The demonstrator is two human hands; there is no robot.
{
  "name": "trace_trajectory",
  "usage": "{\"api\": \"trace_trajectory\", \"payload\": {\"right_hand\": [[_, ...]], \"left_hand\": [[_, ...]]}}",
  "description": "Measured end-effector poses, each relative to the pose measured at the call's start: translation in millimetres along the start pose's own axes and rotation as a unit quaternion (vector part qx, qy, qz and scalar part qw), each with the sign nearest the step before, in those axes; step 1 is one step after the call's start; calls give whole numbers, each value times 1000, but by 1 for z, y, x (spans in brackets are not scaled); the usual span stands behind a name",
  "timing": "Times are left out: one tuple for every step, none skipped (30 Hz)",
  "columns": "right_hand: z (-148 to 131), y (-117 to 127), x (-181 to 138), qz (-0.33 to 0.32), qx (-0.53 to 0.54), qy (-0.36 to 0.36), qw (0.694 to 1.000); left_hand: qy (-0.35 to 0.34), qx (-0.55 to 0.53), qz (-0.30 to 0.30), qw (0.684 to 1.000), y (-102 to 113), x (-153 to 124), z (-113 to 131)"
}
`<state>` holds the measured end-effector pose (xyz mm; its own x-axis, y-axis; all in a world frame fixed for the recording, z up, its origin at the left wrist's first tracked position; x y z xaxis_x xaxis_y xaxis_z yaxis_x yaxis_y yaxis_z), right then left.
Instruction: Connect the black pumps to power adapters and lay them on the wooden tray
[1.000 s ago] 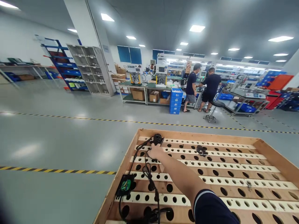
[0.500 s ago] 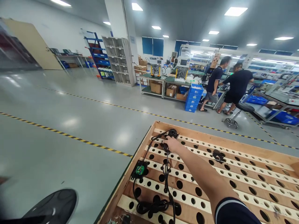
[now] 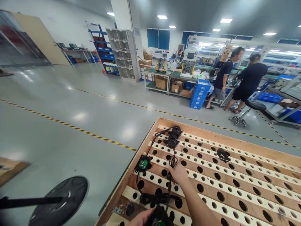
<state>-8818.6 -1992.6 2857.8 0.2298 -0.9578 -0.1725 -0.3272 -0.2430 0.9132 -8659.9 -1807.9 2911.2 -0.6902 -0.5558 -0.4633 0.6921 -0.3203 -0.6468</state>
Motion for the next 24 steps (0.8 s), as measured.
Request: {"api": "trace_trajectory", "payload": {"right_hand": [[1, -7, -8, 5, 27, -5, 1000], [2, -9, -14, 14, 48, -9, 999], [3, -8, -16, 25, 65, -15, 997], [3, -2, -15, 36, 76, -22, 996], [1, 6, -11, 45, 82, -27, 995], [-3, 17, -4, 56, 92, -29, 994], [-11, 28, 5, 67, 106, -25, 992], [-24, 39, 15, 75, 122, -15, 990], [-42, 49, 28, 80, 142, 3, 987], [-64, 59, 40, 82, 163, 29, 983], [-87, 69, 51, 80, 185, 61, 978], [-111, 77, 59, 73, 206, 96, 971], [-132, 84, 63, 66, 222, 134, 964], [-148, 88, 61, 57, 236, 167, 956], [-158, 89, 51, 52, 246, 196, 948], [-161, 86, 34, 50, 254, 218, 941], [-158, 79, 11, 48, 261, 224, 938], [-149, 66, -17, 46, 266, 217, 938], [-136, 48, -48, 39, 269, 195, 942], [-120, 26, -80, 21, 270, 149, 951], [-106, 3, -111, -3, 266, 102, 958], [-95, -21, -140, -33, 257, 73, 963], [-91, -43, -165, -76, 246, 70, 964], [-92, -63, -184, -114, 229, 88, 963]], "left_hand": [[8, 9, -19, 1000, -10, 1, 5], [18, 13, -32, 999, -18, 1, 10], [25, 9, -42, 999, -23, 0, 14], [26, 1, -45, 999, -25, -1, 17], [20, -9, -39, 999, -24, -3, 19], [6, -18, -23, 1000, -19, -3, 19], [-13, -26, 6, 1000, -10, -4, 18], [-36, -31, 49, 998, 4, -3, 15], [-58, -35, 104, 992, 20, -3, 11], [-80, -38, 172, 981, 40, -2, 8], [-99, -40, 249, 963, 60, -3, 5], [-112, -36, 323, 939, 80, -4, 4], [-120, -24, 387, 914, 98, -5, 5], [-124, -2, 437, 891, 112, -5, 8], [-127, 29, 472, 872, 122, -4, 13], [-130, 68, 494, 857, 129, -2, 19], [-134, 112, 504, 846, 133, 1, 25], [-136, 160, 511, 833, 135, 5, 32], [-137, 216, 521, 814, 135, 9, 38], [-135, 272, 532, 790, 133, 13, 43], [-131, 325, 541, 765, 131, 18, 48], [-125, 370, 548, 740, 129, 23, 52], [-118, 405, 554, 718, 127, 29, 55], [-111, 432, 556, 702, 126, 35, 58]]}}
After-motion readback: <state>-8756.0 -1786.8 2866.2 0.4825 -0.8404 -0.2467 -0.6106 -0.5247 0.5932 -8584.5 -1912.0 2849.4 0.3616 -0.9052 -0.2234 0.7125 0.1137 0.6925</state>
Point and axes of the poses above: each hand's wrist, its own x-axis towards the middle knuckle, its own y-axis out of the back of the hand, z = x × y, the point moved 6 cm from there along x, towards the middle knuckle, and after that the axes turned 11 degrees about y, right-handed, at the moved point
